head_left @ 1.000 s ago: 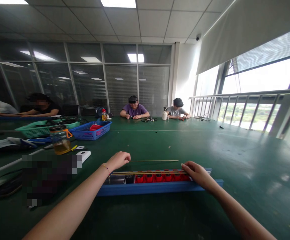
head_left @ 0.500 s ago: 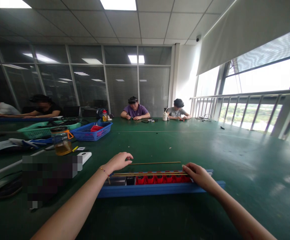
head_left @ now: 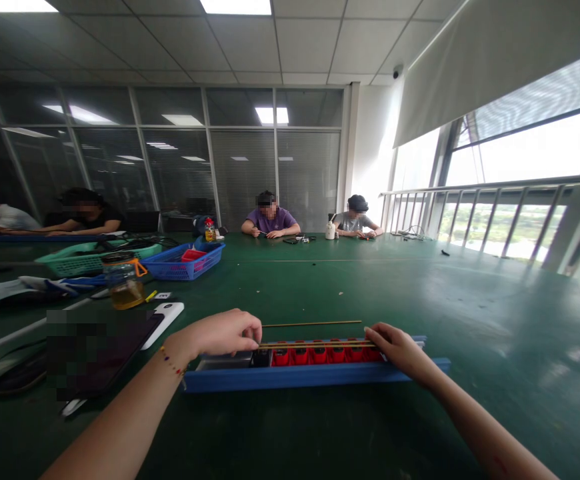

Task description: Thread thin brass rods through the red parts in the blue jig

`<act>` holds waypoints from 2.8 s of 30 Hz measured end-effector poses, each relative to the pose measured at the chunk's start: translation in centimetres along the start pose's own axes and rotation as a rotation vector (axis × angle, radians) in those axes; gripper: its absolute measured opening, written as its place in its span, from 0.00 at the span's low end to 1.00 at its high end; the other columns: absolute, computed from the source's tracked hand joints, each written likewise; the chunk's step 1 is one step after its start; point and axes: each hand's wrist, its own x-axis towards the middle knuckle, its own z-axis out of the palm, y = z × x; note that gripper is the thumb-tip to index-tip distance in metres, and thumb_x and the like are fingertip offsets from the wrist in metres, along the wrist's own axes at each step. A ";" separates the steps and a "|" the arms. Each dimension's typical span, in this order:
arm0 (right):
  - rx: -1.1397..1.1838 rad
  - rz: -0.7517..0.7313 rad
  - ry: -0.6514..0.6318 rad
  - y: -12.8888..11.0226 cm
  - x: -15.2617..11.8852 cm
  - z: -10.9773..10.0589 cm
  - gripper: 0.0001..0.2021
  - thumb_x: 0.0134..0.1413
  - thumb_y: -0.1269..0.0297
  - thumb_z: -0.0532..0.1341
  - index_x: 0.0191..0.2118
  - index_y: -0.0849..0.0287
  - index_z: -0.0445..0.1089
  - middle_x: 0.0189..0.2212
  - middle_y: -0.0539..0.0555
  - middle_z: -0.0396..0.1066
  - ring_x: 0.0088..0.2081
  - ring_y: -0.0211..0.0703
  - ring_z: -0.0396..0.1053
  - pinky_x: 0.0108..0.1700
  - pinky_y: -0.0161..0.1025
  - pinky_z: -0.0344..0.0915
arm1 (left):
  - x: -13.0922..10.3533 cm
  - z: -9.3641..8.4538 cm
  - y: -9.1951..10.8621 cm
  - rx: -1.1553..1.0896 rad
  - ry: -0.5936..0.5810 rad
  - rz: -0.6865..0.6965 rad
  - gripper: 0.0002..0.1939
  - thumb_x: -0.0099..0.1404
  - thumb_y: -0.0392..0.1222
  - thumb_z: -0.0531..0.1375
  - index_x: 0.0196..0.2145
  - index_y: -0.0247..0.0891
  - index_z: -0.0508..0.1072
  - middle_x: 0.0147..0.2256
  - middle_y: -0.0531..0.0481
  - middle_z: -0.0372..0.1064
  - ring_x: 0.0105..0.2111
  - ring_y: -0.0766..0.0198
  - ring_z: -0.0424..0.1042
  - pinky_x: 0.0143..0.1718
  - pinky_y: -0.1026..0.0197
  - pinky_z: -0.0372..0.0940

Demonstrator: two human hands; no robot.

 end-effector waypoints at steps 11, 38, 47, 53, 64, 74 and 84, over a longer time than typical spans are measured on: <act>0.002 -0.006 0.002 0.3 0.1 0.0 0.20 0.52 0.47 0.48 0.29 0.57 0.67 0.23 0.49 0.68 0.26 0.40 0.64 0.26 0.33 0.58 | 0.4 -0.3 0.6 0.150 0.176 0.064 0.11 0.56 0.46 0.52 0.28 0.42 0.72 0.26 0.54 0.70 0.25 0.67 0.66 0.24 0.67 0.54; -0.021 -0.007 -0.004 0.6 0.2 0.1 0.21 0.54 0.48 0.45 0.29 0.57 0.67 0.21 0.48 0.64 0.24 0.38 0.61 0.25 0.32 0.56 | 7.1 4.1 -6.2 0.135 0.325 -0.049 0.08 0.56 0.44 0.54 0.29 0.39 0.71 0.30 0.50 0.71 0.31 0.64 0.69 0.31 0.65 0.59; -0.034 -0.014 0.003 0.6 0.2 0.1 0.21 0.53 0.48 0.46 0.29 0.58 0.68 0.20 0.48 0.64 0.24 0.38 0.61 0.25 0.32 0.56 | 7.6 4.8 -7.6 0.155 0.346 -0.135 0.07 0.55 0.40 0.55 0.28 0.40 0.72 0.32 0.51 0.71 0.32 0.65 0.69 0.32 0.66 0.61; -0.042 -0.025 0.002 0.5 0.2 0.1 0.21 0.54 0.48 0.45 0.29 0.58 0.67 0.20 0.48 0.63 0.24 0.38 0.61 0.25 0.32 0.56 | 7.5 4.7 -7.3 0.146 0.379 -0.133 0.08 0.55 0.41 0.54 0.28 0.40 0.72 0.32 0.51 0.71 0.32 0.64 0.69 0.32 0.66 0.60; -0.069 -0.021 -0.024 0.6 0.2 0.1 0.20 0.54 0.48 0.45 0.30 0.57 0.67 0.22 0.49 0.66 0.26 0.39 0.63 0.27 0.33 0.57 | 0.6 -1.0 0.4 0.068 0.067 0.022 0.15 0.53 0.54 0.55 0.32 0.42 0.72 0.28 0.55 0.71 0.26 0.67 0.68 0.24 0.69 0.56; -0.068 -0.026 -0.022 0.5 0.1 0.0 0.20 0.54 0.49 0.46 0.30 0.57 0.67 0.22 0.48 0.67 0.25 0.39 0.63 0.26 0.33 0.57 | 0.8 0.5 1.2 0.232 0.094 -0.037 0.05 0.50 0.42 0.57 0.25 0.42 0.72 0.27 0.55 0.71 0.25 0.68 0.68 0.22 0.69 0.55; 0.123 0.069 0.092 1.2 0.5 0.5 0.21 0.54 0.47 0.44 0.38 0.56 0.65 0.19 0.47 0.64 0.22 0.39 0.63 0.26 0.34 0.60 | -0.4 -1.6 1.1 0.261 0.279 0.010 0.09 0.55 0.43 0.53 0.26 0.42 0.72 0.26 0.55 0.70 0.26 0.67 0.68 0.24 0.68 0.55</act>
